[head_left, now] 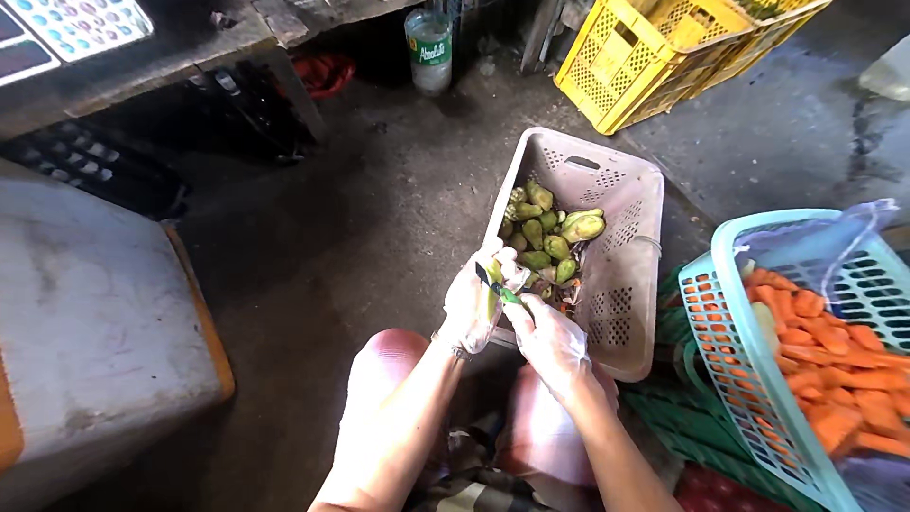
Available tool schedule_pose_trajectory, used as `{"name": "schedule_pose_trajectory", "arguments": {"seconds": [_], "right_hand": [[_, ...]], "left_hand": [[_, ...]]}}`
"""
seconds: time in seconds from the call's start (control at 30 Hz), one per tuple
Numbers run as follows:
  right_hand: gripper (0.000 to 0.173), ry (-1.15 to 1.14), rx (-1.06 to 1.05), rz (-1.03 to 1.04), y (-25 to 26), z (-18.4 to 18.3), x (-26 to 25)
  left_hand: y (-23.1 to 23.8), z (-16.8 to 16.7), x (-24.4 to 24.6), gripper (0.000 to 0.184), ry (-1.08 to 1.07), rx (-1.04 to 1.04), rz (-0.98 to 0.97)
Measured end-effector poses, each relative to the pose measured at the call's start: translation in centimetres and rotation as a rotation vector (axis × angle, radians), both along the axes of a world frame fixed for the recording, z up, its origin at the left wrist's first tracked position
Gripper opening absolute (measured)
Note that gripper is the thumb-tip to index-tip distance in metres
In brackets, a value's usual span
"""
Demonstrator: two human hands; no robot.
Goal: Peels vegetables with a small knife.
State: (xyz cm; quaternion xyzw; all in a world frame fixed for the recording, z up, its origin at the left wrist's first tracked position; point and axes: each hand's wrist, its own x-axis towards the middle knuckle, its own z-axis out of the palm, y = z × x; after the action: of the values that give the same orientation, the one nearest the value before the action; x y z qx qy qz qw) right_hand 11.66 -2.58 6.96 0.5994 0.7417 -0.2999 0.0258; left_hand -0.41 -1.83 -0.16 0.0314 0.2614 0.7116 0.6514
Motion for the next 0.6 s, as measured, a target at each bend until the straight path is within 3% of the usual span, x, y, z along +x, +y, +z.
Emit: {"name": "schedule_pose_trajectory", "arguments": {"seconds": [0.23, 0.43, 0.6], "right_hand": [[0.048, 0.014, -0.061, -0.040, 0.7, -0.5, -0.8], [0.044, 0.116, -0.012, 0.065, 0.0, -0.9, 1.2], [0.046, 0.057, -0.041, 0.046, 0.4, -0.8, 1.1]], "left_hand": [[0.5, 0.1, -0.3, 0.036, -0.033, -0.055, 0.017], [0.2, 0.5, -0.6, 0.039, -0.031, -0.056, -0.009], [0.2, 0.7, -0.2, 0.040, -0.047, -0.009, -0.033]]}}
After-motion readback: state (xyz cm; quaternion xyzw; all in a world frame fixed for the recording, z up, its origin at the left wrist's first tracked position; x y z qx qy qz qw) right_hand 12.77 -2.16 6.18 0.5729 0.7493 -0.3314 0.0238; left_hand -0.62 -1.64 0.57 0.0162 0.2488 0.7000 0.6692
